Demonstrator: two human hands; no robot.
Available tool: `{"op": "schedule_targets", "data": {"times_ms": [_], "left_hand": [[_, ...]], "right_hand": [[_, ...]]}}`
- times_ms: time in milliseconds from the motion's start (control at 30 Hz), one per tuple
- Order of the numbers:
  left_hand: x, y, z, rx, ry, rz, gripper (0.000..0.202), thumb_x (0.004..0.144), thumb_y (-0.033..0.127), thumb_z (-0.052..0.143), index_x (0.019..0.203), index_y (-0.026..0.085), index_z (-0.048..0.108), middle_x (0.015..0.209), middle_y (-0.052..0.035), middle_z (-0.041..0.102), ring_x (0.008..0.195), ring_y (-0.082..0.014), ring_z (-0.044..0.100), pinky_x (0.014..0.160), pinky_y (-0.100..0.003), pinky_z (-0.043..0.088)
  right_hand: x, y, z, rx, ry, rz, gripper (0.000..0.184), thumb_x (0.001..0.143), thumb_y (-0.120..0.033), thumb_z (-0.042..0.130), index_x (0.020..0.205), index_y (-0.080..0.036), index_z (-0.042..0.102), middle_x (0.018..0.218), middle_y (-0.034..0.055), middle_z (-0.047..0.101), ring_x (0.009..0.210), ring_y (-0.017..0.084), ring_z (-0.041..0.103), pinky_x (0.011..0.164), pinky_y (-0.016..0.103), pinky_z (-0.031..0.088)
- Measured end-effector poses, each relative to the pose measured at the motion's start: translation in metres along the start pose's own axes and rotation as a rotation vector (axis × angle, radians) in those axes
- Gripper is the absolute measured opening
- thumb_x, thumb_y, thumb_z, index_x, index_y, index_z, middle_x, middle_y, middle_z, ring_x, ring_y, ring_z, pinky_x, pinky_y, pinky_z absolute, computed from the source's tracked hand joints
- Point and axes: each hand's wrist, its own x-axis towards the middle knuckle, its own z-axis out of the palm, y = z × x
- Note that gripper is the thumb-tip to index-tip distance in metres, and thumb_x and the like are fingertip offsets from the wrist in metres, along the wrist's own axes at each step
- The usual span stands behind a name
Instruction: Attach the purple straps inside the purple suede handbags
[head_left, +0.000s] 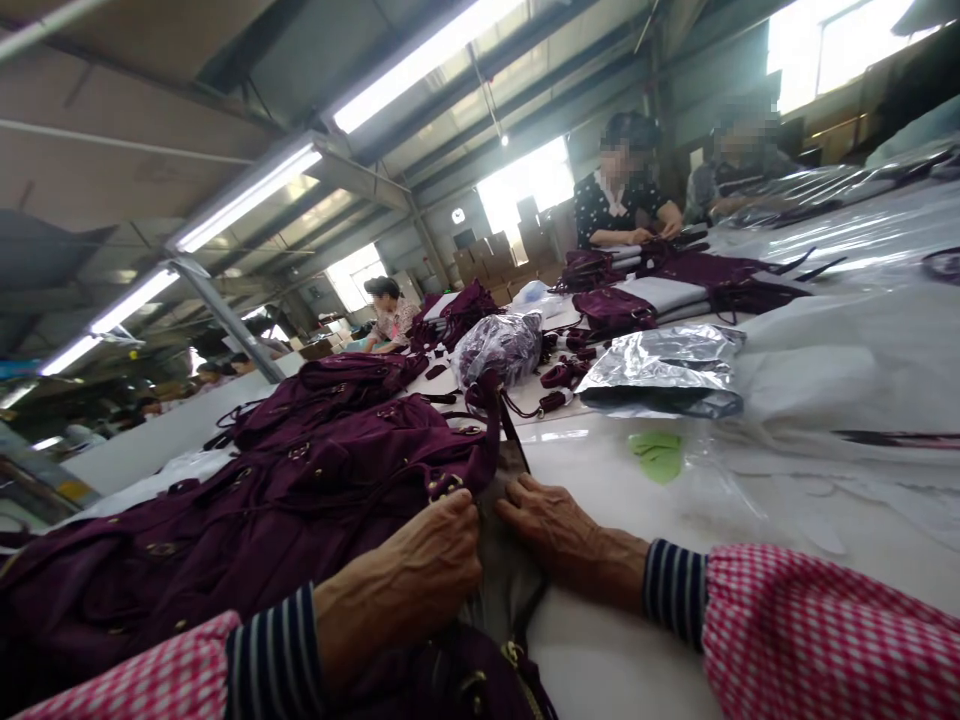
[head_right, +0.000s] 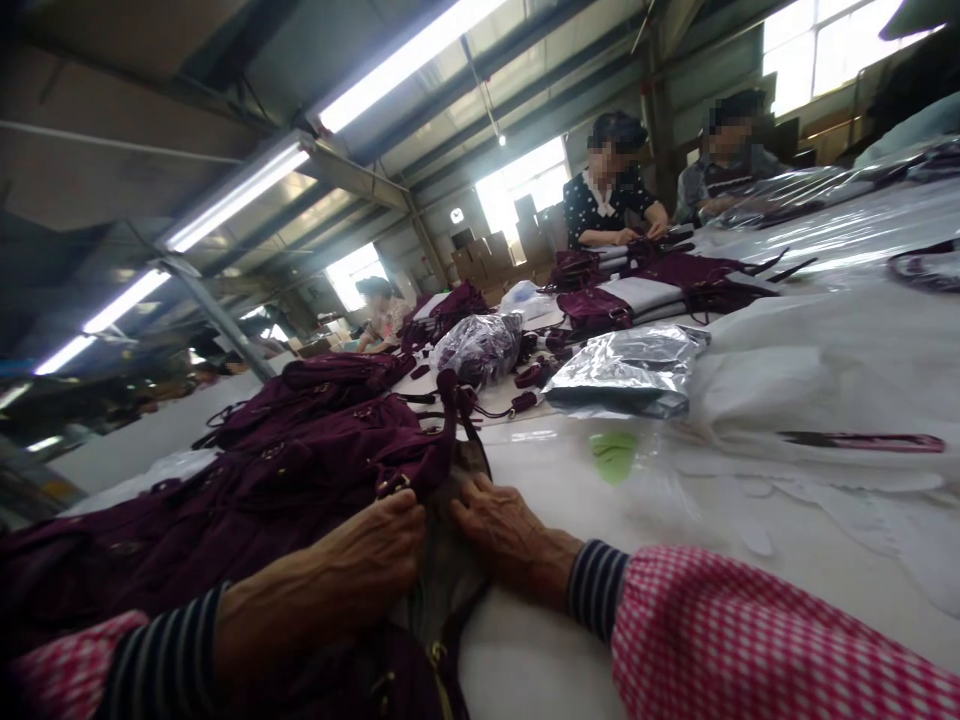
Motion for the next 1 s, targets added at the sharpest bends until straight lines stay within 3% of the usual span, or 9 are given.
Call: {"op": "schedule_targets", "data": {"times_ms": [100, 167, 267, 333, 400, 600, 700, 867, 1000], "left_hand": [[-0.001, -0.029, -0.014, -0.094, -0.182, -0.198, 0.041, 0.102, 0.049, 0.049, 0.081, 0.02, 0.069, 0.08, -0.0035, 0.07, 0.083, -0.0228, 0.066, 0.097, -0.046, 0.043], [-0.002, -0.039, -0.018, -0.118, -0.264, -0.351, 0.041, 0.103, 0.049, 0.048, 0.083, 0.021, 0.071, 0.077, -0.0054, 0.07, 0.079, -0.0237, 0.066, 0.088, -0.042, 0.044], [0.001, -0.034, -0.009, -0.087, -0.261, -0.433, 0.039, 0.101, 0.051, 0.05, 0.11, 0.018, 0.069, 0.085, -0.01, 0.072, 0.084, -0.026, 0.068, 0.084, -0.039, 0.044], [0.007, -0.022, 0.003, -0.068, -0.239, -0.439, 0.048, 0.102, 0.052, 0.047, 0.13, 0.015, 0.059, 0.092, -0.0132, 0.072, 0.091, -0.0281, 0.068, 0.087, -0.04, 0.044], [0.013, -0.011, 0.015, -0.067, -0.225, -0.43, 0.051, 0.103, 0.053, 0.045, 0.136, 0.015, 0.054, 0.097, -0.0143, 0.072, 0.096, -0.03, 0.067, 0.089, -0.042, 0.045], [0.024, -0.001, 0.033, -0.069, -0.196, -0.413, 0.042, 0.106, 0.045, 0.038, 0.126, 0.015, 0.06, 0.102, -0.0145, 0.07, 0.096, -0.0317, 0.067, 0.086, -0.044, 0.048], [0.026, 0.0, 0.034, -0.062, -0.173, -0.388, 0.038, 0.107, 0.037, 0.037, 0.124, 0.012, 0.06, 0.105, -0.0159, 0.068, 0.097, -0.0298, 0.067, 0.088, -0.044, 0.049], [0.025, 0.002, 0.033, -0.054, -0.142, -0.365, 0.032, 0.099, 0.016, 0.046, 0.129, 0.01, 0.057, 0.095, -0.0127, 0.067, 0.091, -0.0255, 0.066, 0.085, -0.04, 0.052], [0.023, 0.005, 0.035, -0.051, -0.111, -0.364, 0.034, 0.096, 0.01, 0.045, 0.128, 0.008, 0.057, 0.091, -0.0119, 0.066, 0.091, -0.0259, 0.067, 0.085, -0.042, 0.053]], "right_hand": [[-0.001, 0.002, 0.003, -0.039, 0.01, 0.005, 0.009, 0.096, -0.01, 0.054, 0.1, -0.017, 0.059, 0.098, 0.0093, 0.063, 0.088, 0.025, 0.055, 0.062, 0.033, 0.041], [0.0, 0.001, 0.006, -0.062, 0.019, -0.008, 0.011, 0.093, -0.008, 0.055, 0.1, -0.017, 0.058, 0.098, 0.0094, 0.062, 0.088, 0.026, 0.054, 0.059, 0.033, 0.039], [0.001, -0.001, 0.011, -0.068, 0.037, 0.001, 0.012, 0.092, -0.008, 0.056, 0.099, -0.017, 0.058, 0.097, 0.0092, 0.062, 0.088, 0.026, 0.054, 0.059, 0.033, 0.039], [0.002, -0.001, 0.012, -0.057, 0.046, 0.027, 0.012, 0.092, -0.008, 0.056, 0.099, -0.018, 0.058, 0.098, 0.0096, 0.062, 0.089, 0.026, 0.055, 0.06, 0.033, 0.039], [0.003, -0.001, 0.011, -0.024, 0.03, 0.066, 0.012, 0.092, -0.008, 0.055, 0.099, -0.017, 0.059, 0.097, 0.0097, 0.063, 0.09, 0.025, 0.056, 0.061, 0.032, 0.04], [0.004, 0.0, 0.005, 0.022, 0.015, 0.133, 0.016, 0.088, -0.006, 0.056, 0.098, -0.016, 0.062, 0.097, 0.0092, 0.066, 0.09, 0.024, 0.058, 0.063, 0.032, 0.04], [0.004, 0.0, 0.005, 0.035, 0.012, 0.148, 0.018, 0.087, -0.004, 0.054, 0.098, -0.016, 0.062, 0.098, 0.0092, 0.066, 0.091, 0.024, 0.059, 0.064, 0.033, 0.041], [0.004, 0.0, 0.005, 0.048, 0.001, 0.159, 0.02, 0.085, -0.004, 0.053, 0.099, -0.015, 0.063, 0.098, 0.0102, 0.065, 0.091, 0.025, 0.058, 0.064, 0.033, 0.039], [0.003, 0.0, 0.006, 0.096, -0.01, 0.169, 0.023, 0.085, -0.005, 0.051, 0.101, -0.015, 0.064, 0.1, 0.0112, 0.066, 0.093, 0.025, 0.058, 0.066, 0.033, 0.038]]}}
